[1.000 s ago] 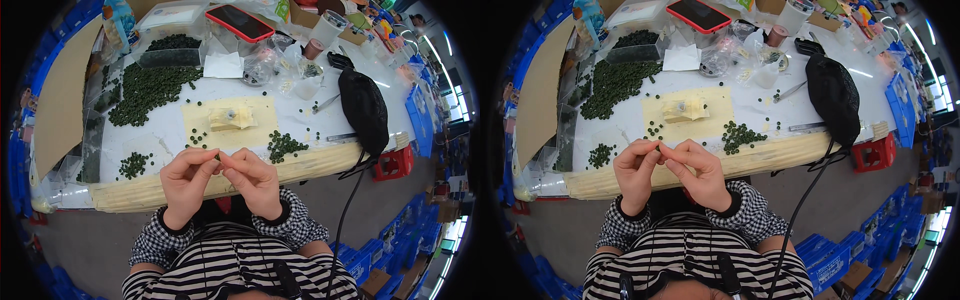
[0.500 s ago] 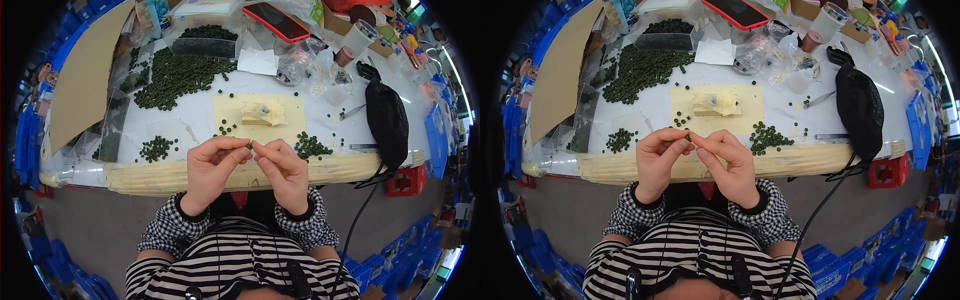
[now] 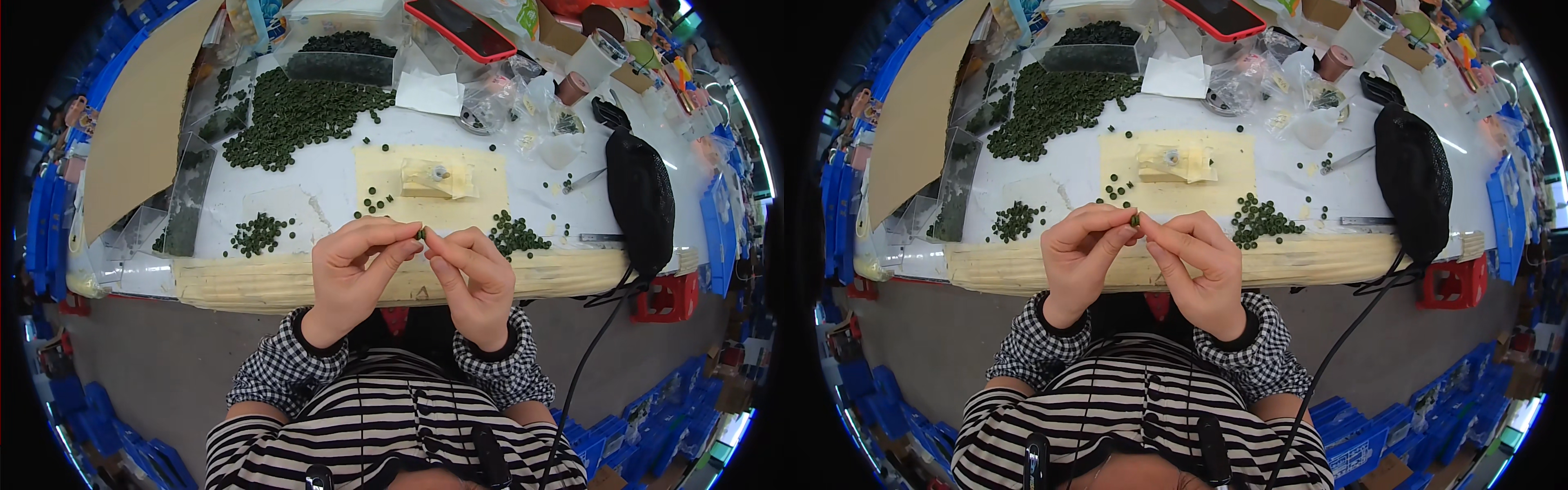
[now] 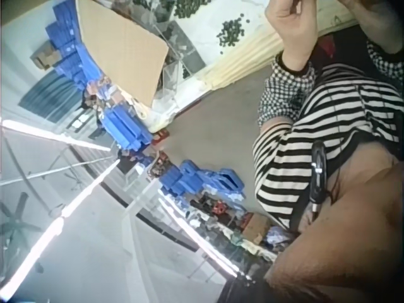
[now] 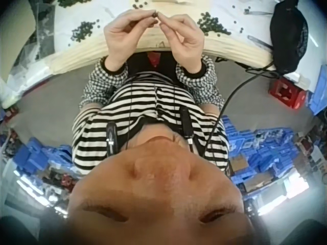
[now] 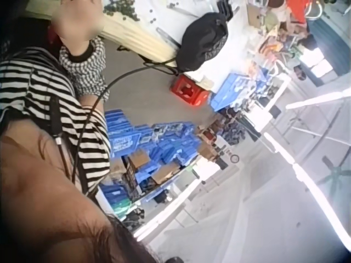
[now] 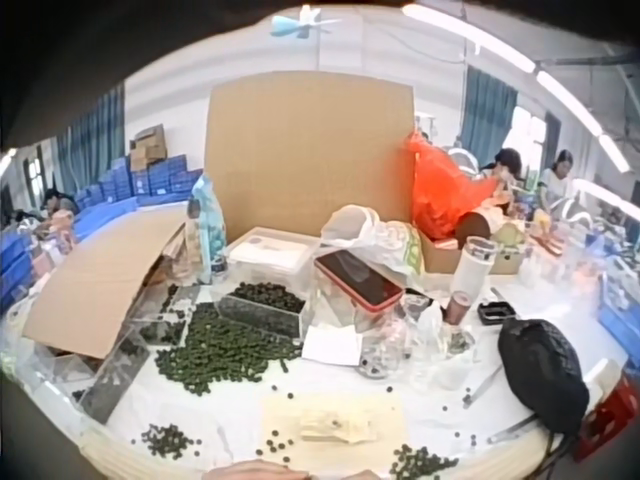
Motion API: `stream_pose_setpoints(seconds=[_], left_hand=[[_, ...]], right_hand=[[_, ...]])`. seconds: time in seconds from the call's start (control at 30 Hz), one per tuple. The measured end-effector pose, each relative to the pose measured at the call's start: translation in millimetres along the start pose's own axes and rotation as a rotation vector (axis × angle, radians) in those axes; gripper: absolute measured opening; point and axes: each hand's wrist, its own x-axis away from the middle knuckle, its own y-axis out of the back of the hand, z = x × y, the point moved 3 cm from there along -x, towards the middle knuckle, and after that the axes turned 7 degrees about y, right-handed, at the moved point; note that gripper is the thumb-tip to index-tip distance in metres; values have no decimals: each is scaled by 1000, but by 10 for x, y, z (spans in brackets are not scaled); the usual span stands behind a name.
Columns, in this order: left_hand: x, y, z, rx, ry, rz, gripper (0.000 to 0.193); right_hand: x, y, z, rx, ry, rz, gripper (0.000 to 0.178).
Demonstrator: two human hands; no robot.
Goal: Assembling small green plastic components onto a white base at a factory workbench.
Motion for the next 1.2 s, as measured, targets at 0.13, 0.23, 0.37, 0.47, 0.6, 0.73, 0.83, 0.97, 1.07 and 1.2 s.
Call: stream_pose_setpoints(seconds=[0.13,0.23,0.37,0.47,0.6,0.73,0.83,0.97,1.07,1.2], left_hand=[[-2,12,19,-3,3,2,19],[-11,27,-9,-125,-90,13,20],[-17,0,-184,-452,-350,40,21],[-67,50,-130,-271,-180,145,21],[-85,63,-86,-53,37,168,20],[-91,70,-78,-149,-42,149,18],[-89,25,-54,-13,21,128,17],[-68,26,-15,211,158,143,17],[-61,54,4,219,220,162,16],[-52,44,-5,202,227,144,15]], right_hand=[[-10,6,25,67,46,16,32],[-3,-5,32,79,66,16,32],[21,-2,42,7,10,8,33],[17,15,65,52,47,28,33],[18,7,120,196,140,30,33],[32,-14,96,117,69,-14,33],[24,-12,103,79,30,-37,34],[-15,23,127,168,124,0,34],[-35,17,134,255,220,3,35],[-37,9,126,281,266,2,36]])
